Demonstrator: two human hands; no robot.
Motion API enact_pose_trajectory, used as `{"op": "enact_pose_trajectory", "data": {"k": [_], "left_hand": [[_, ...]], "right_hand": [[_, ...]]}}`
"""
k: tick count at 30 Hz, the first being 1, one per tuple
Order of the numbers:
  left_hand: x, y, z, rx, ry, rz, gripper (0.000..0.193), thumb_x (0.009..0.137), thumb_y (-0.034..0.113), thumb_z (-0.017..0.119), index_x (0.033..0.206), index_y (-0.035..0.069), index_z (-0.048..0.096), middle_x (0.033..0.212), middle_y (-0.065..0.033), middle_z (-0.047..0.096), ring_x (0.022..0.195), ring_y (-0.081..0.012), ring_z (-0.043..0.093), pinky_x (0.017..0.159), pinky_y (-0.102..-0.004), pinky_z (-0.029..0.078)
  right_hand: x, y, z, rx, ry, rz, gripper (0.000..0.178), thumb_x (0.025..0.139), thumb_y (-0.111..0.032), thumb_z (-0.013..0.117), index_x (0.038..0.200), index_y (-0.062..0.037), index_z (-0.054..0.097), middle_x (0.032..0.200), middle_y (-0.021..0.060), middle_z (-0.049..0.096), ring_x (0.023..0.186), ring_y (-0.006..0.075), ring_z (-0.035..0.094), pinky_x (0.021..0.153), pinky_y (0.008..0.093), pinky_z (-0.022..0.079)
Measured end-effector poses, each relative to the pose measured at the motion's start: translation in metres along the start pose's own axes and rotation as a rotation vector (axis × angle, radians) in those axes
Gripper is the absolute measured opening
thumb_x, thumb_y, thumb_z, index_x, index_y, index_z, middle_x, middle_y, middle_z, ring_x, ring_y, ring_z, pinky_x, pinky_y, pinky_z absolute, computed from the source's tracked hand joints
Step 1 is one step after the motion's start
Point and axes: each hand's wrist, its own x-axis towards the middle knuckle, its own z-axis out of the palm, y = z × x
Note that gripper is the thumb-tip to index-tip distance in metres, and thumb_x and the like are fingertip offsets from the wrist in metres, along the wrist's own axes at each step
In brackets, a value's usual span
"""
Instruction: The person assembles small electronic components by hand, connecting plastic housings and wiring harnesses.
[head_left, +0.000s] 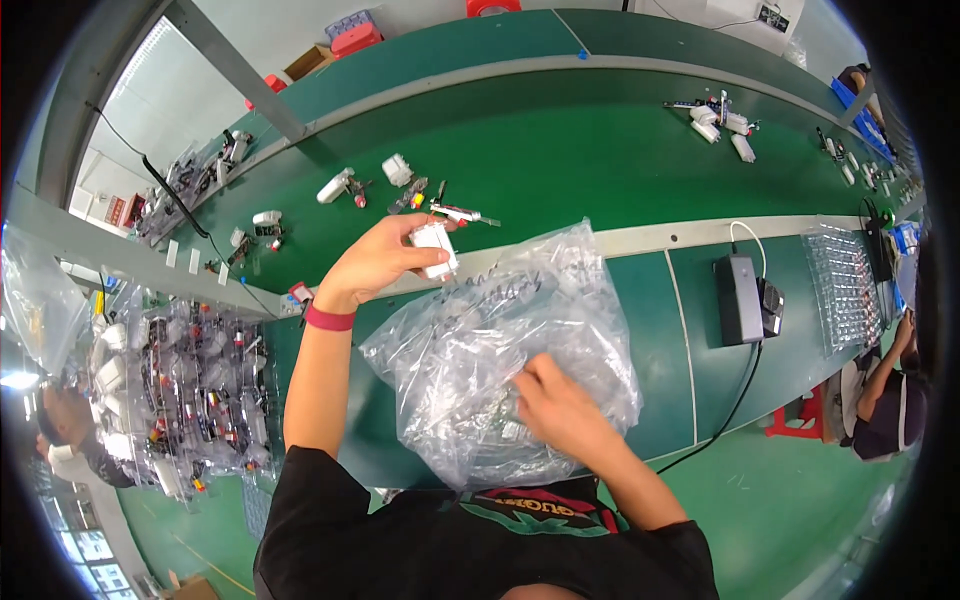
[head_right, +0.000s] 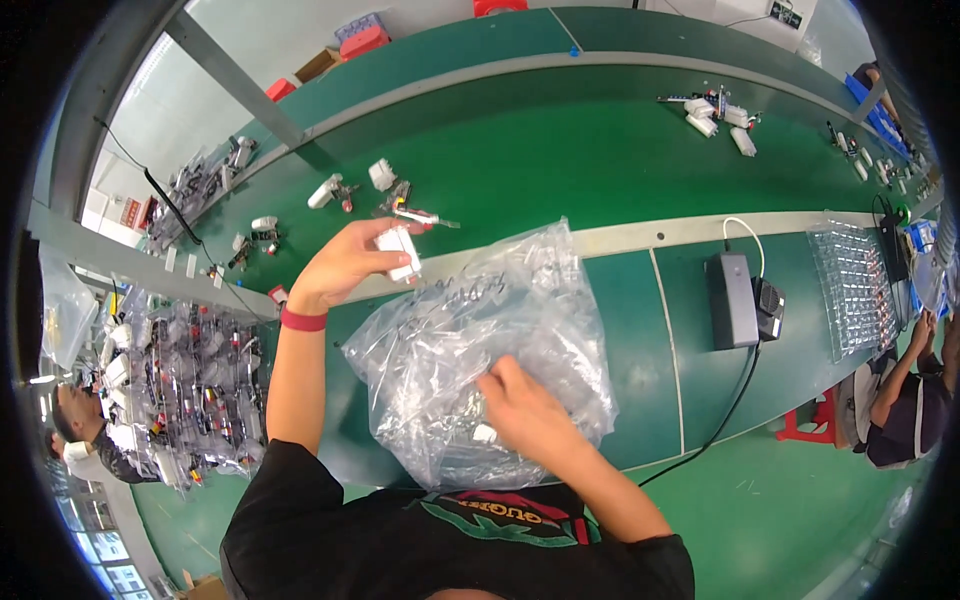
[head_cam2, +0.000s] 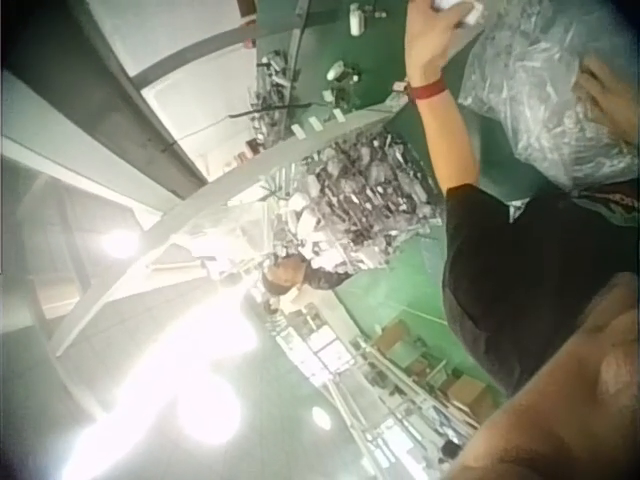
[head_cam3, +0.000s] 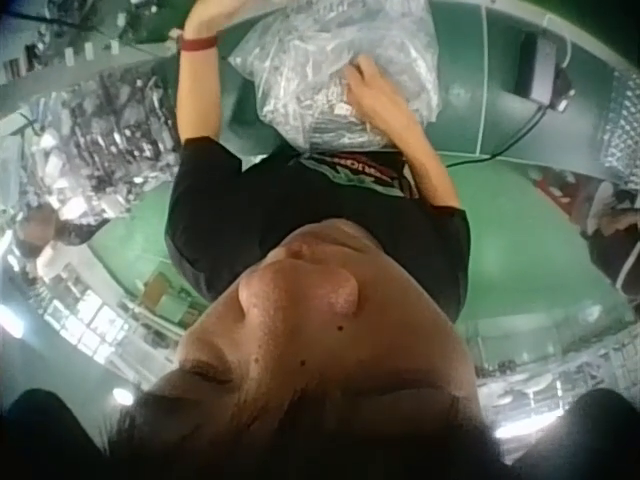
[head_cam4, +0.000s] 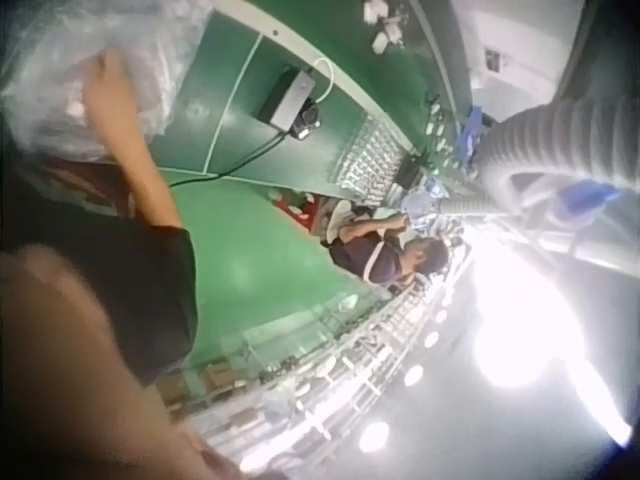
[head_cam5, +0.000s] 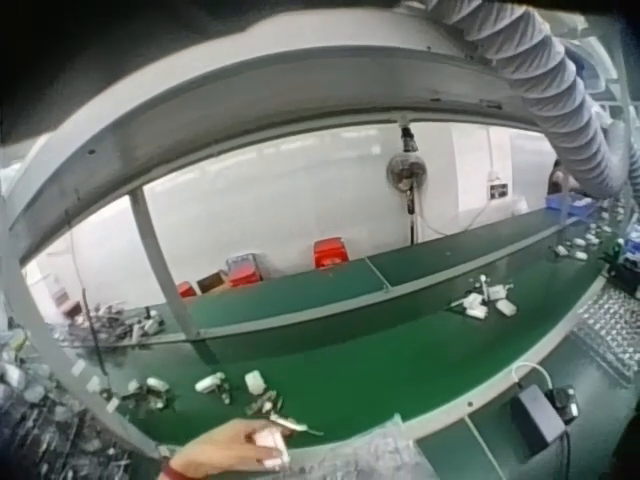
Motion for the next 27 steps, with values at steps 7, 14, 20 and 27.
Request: {"op": "enact_pose_trajectory", "data": {"k": [7,14,20,27], "left_hand": [[-0.037,-0.011,-0.006,0.149,0.345,0.320,0.036,0.076,0.008,0.071,0.108,-0.002,0.058,0.091,-0.0054,0.063,0.072,-0.0081,0.058,0.062,-0.0216,0.045],[-0.051,0.013,0.006,-0.282,0.115,0.335,0.022,0.077,-0.001,0.066,0.099,-0.001,0.061,0.095,-0.0109,0.061,0.073,-0.0158,0.063,0.062,-0.0230,0.051],[-0.046,0.015,0.028,-0.085,0.059,0.713,0.021,0.077,-0.006,0.063,0.098,-0.004,0.063,0.114,-0.0149,0.052,0.094,-0.0191,0.059,0.078,-0.0276,0.051],[-0.052,0.021,0.060,-0.213,0.140,0.688,0.050,0.077,-0.010,0.063,0.123,-0.007,0.046,0.121,-0.0138,0.050,0.109,-0.0195,0.053,0.089,-0.0307,0.047]], "right_hand": [[-0.005,-0.024,-0.027,0.056,0.114,0.000,0.024,0.073,0.003,0.061,0.097,-0.0008,0.059,0.084,0.0102,0.048,0.072,0.0261,0.055,0.062,0.0334,0.046],[0.004,-0.043,-0.061,0.426,0.178,-0.016,0.028,0.073,0.003,0.065,0.100,-0.0051,0.062,0.083,0.0063,0.054,0.069,0.0168,0.056,0.055,0.0270,0.045],[0.014,-0.047,-0.060,0.742,0.317,0.067,0.025,0.081,0.004,0.061,0.105,-0.0017,0.063,0.083,0.0059,0.058,0.070,0.0120,0.061,0.053,0.0246,0.047],[0.036,-0.052,-0.055,1.291,0.467,0.017,0.026,0.083,0.007,0.055,0.109,0.0088,0.056,0.090,0.0139,0.058,0.073,0.0236,0.066,0.051,0.0279,0.052]]}}
